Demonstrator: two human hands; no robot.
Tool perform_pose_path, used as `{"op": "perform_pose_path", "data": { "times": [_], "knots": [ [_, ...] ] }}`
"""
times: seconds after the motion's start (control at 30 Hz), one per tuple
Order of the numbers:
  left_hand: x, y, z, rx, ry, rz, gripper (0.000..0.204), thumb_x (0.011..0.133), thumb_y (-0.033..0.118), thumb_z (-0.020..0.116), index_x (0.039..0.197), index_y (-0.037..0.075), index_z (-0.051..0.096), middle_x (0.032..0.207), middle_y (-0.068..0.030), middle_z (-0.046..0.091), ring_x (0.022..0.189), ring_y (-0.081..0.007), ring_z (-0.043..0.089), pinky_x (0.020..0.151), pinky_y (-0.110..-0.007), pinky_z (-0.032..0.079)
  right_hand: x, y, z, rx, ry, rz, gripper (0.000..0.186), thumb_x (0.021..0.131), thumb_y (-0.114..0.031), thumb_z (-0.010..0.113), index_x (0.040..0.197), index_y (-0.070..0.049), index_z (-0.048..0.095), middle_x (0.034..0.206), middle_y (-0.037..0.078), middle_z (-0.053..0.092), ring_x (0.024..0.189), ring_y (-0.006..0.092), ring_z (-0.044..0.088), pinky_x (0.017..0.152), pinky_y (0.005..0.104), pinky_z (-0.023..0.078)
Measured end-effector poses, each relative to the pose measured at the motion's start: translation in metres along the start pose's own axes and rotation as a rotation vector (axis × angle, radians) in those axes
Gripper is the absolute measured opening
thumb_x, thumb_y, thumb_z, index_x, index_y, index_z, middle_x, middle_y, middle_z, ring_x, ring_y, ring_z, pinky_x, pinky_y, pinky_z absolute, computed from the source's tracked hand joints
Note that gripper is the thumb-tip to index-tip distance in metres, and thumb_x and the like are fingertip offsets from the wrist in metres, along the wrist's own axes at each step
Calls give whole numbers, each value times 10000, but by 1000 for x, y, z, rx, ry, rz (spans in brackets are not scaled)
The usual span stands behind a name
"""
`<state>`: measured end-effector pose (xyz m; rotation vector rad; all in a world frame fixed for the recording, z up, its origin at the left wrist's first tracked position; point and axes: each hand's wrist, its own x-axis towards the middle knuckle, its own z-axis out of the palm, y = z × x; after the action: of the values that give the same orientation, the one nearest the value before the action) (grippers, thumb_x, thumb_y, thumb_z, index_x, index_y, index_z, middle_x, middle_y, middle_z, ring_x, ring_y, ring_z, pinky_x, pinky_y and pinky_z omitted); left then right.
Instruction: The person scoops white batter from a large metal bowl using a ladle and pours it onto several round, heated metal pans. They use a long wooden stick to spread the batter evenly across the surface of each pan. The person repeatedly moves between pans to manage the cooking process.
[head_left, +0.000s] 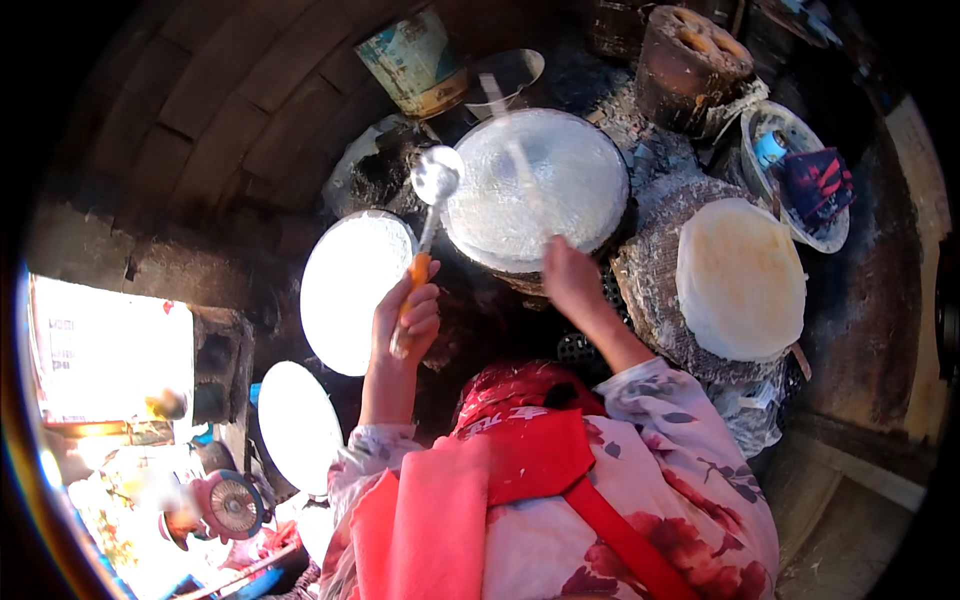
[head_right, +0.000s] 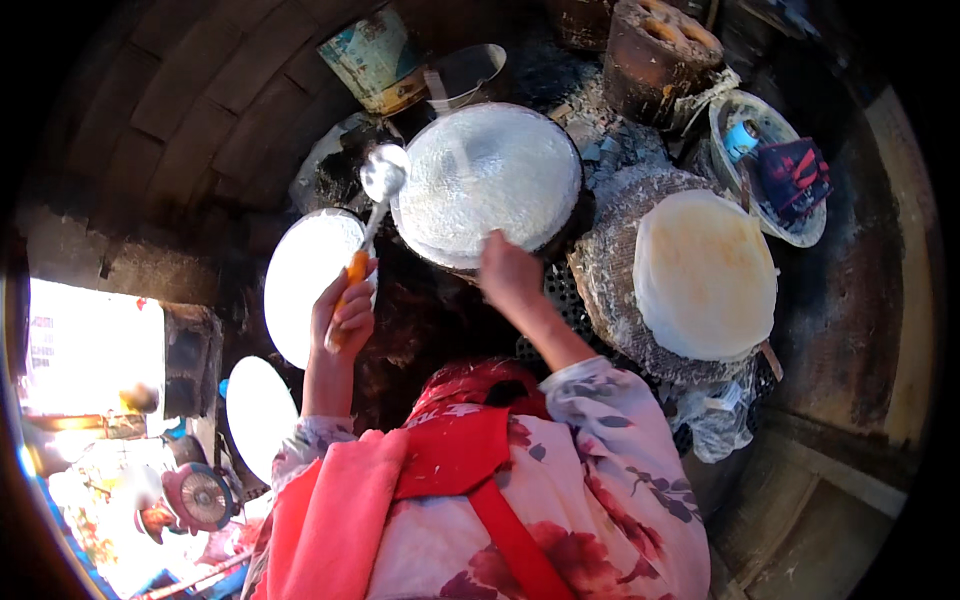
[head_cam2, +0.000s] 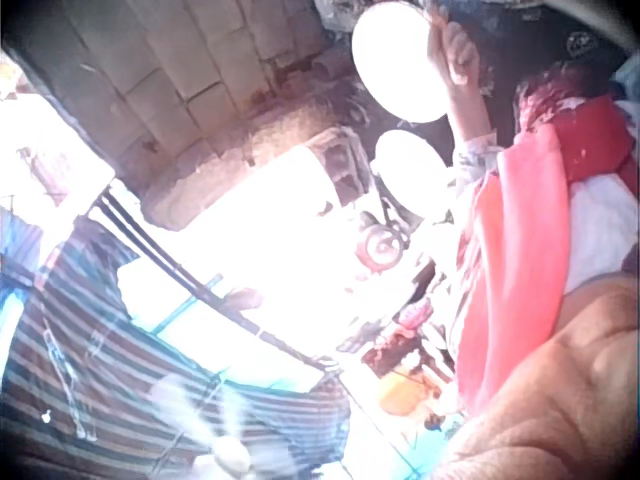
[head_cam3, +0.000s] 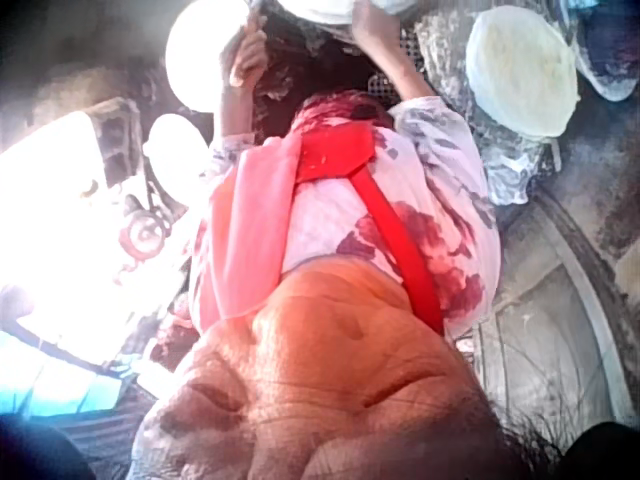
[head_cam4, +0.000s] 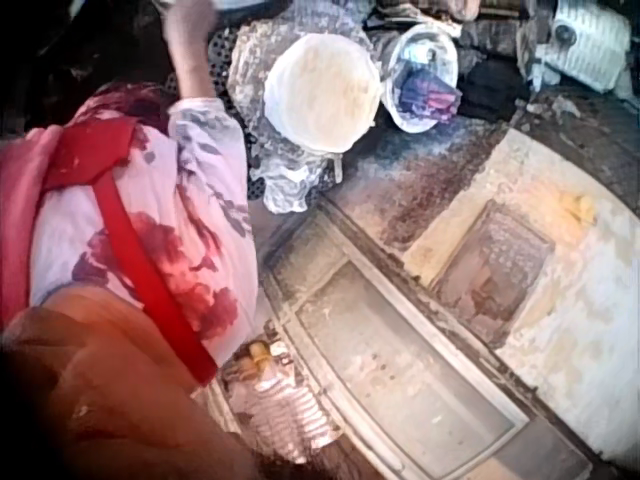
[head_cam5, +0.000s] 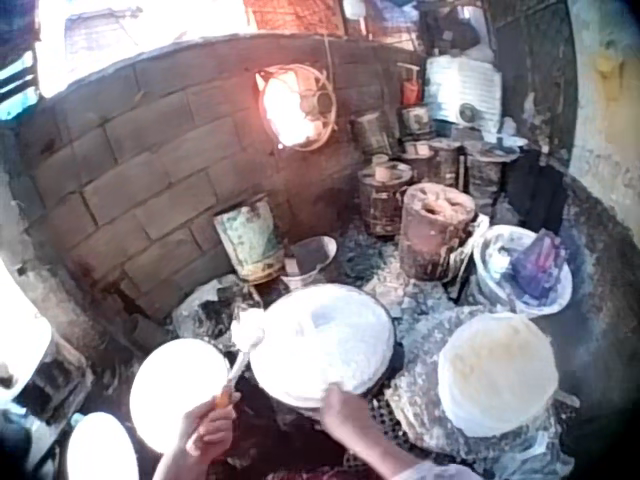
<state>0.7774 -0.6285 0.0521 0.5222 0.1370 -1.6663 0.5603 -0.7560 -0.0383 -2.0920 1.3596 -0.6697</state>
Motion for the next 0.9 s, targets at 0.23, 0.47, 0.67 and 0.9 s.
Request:
{"op": "perform_pose_path", "data": {
  "times": [0.23,0.47,0.67,0.9],
  "knots": [
    [-83,-26,-4,274,237,328,415,984,229,360,1354,45,316,653,18,357,390,-53,322,332,-199,293,-16,43,-17,-281,-394,-181,157,816,-137,484,850,5,542,676,209,627,651,369,638,584,476,500],
    [-191,-83,-33,-164,255,465,385,984,220,362,1309,15,375,670,15,346,420,-64,326,377,-207,293,44,66,-41,-214,-78,25,208,862,-172,465,833,7,567,714,229,626,713,392,631,636,492,498],
    [-256,-140,-60,-401,115,607,419,991,237,346,1321,-20,346,714,-7,382,473,-84,374,439,-239,352,-15,15,-34,-392,-599,-361,236,879,-247,480,867,-31,575,785,241,627,799,405,618,693,511,471],
    [-320,-239,-97,-567,81,763,401,983,256,374,1280,-11,405,705,-2,403,475,-76,387,440,-223,357,-28,49,-15,-452,-412,-355,277,911,-266,449,868,-4,527,839,257,615,813,453,582,708,537,446]
  ]
}}
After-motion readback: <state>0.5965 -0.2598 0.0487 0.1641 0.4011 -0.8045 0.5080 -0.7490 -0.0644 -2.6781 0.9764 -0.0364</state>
